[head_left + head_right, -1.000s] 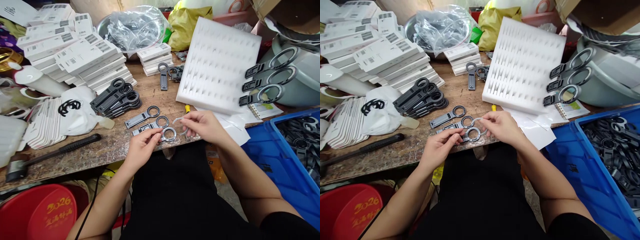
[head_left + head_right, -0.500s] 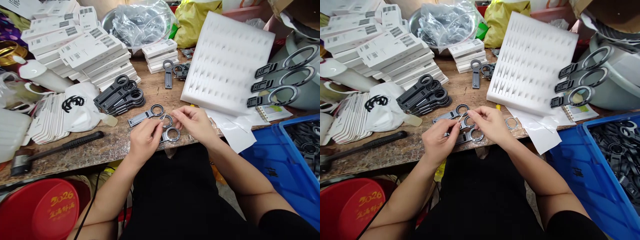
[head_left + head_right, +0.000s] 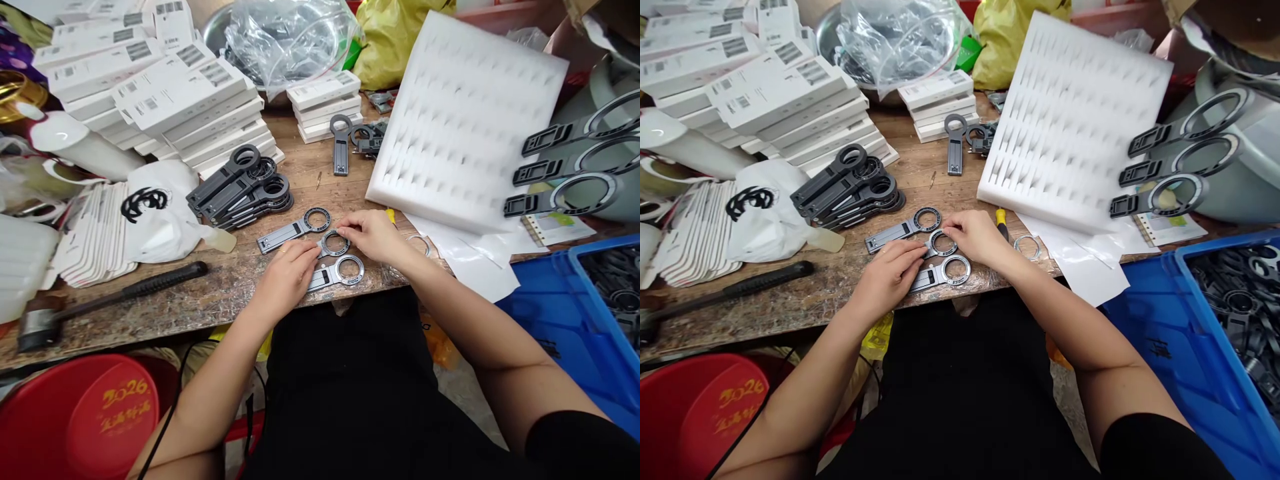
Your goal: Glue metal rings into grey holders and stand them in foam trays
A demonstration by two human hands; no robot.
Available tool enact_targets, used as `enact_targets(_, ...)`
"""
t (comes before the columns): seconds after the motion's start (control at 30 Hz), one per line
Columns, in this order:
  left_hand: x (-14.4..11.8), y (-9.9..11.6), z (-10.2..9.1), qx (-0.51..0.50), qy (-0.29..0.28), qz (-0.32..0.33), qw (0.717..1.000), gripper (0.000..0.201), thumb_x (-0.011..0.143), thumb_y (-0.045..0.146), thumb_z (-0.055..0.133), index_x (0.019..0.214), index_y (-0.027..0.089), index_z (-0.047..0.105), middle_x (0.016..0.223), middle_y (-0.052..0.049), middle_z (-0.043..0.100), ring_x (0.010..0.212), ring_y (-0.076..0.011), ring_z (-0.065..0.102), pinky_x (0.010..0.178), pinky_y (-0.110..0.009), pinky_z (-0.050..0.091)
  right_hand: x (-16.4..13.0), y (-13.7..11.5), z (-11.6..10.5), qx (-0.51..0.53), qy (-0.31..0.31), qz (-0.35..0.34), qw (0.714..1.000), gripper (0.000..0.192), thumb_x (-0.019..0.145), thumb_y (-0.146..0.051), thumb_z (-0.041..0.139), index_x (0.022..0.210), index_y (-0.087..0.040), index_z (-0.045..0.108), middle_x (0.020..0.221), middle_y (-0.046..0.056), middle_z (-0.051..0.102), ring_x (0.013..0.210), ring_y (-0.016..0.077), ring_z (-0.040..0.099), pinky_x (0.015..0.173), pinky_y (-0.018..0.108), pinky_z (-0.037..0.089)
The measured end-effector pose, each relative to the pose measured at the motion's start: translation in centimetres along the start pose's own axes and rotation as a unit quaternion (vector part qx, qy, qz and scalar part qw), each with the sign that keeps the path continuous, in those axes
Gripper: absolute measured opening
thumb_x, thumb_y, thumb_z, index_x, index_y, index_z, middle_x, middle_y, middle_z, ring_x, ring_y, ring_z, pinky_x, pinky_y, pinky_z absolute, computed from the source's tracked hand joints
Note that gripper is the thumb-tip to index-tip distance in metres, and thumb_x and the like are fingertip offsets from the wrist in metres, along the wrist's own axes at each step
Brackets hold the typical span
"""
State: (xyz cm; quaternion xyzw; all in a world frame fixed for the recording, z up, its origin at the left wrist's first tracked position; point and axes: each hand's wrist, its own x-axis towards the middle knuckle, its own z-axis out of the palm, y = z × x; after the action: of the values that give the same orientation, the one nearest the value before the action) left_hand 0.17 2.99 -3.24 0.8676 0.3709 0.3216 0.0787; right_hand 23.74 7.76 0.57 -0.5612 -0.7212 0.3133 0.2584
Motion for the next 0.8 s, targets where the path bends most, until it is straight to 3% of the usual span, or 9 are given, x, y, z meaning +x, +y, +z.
enact_targets(0.33,0.3,-0.6,0.7,0.000,-0.062,0.010,0.998,0.033,0.104,0.011,0.053,0.130,0.016,0.072,0.138,-0.016,0.072,0.127,-0.0307,0.066,0.107,-0.053,0.061,-0.2,0.5,1.9,-0.107,0.028,-0.010,0.994,0.021,0.101,-0.022,0.066,0.104,-0.018,0.086,0.104,0.009,0.082,0.098,0.0229,0.075,0.093,0.033,0.053)
enact_targets(0.53,0.8,-0.4,0.5,0.031,-0.113,0.013,0.993,0.035,0.102,0.009,0.051,0.128,0.014,0.074,0.134,-0.017,0.073,0.124,-0.0316,0.064,0.108,-0.054,0.059,-1.1,0.8,1.9,-0.172,0.015,-0.016,0.985,0.029,0.106,-0.029,0.059,0.122,-0.021,0.082,0.112,0.011,0.075,0.104,0.0244,0.072,0.095,0.034,0.052)
enact_targets(0.67,1.3,-0.1,0.2,0.033,-0.134,0.010,0.990,0.036,0.101,0.009,0.051,0.128,0.015,0.075,0.134,-0.016,0.074,0.122,-0.0307,0.064,0.107,-0.050,0.058,-3.0,0.6,1.3,-0.273,-0.018,-0.023,0.962,0.040,0.110,-0.025,0.047,0.137,-0.021,0.075,0.118,0.014,0.071,0.106,0.0265,0.068,0.092,0.036,0.051)
enact_targets(0.8,1.8,0.1,-0.3,0.039,-0.164,0.020,0.986,0.037,0.102,0.009,0.049,0.130,0.012,0.073,0.132,-0.016,0.074,0.120,-0.0314,0.063,0.106,-0.050,0.059,-4.8,-0.2,0.9,-0.375,-0.080,-0.042,0.923,0.048,0.108,-0.016,0.045,0.150,-0.023,0.067,0.123,0.017,0.070,0.114,0.0314,0.062,0.091,0.041,0.046)
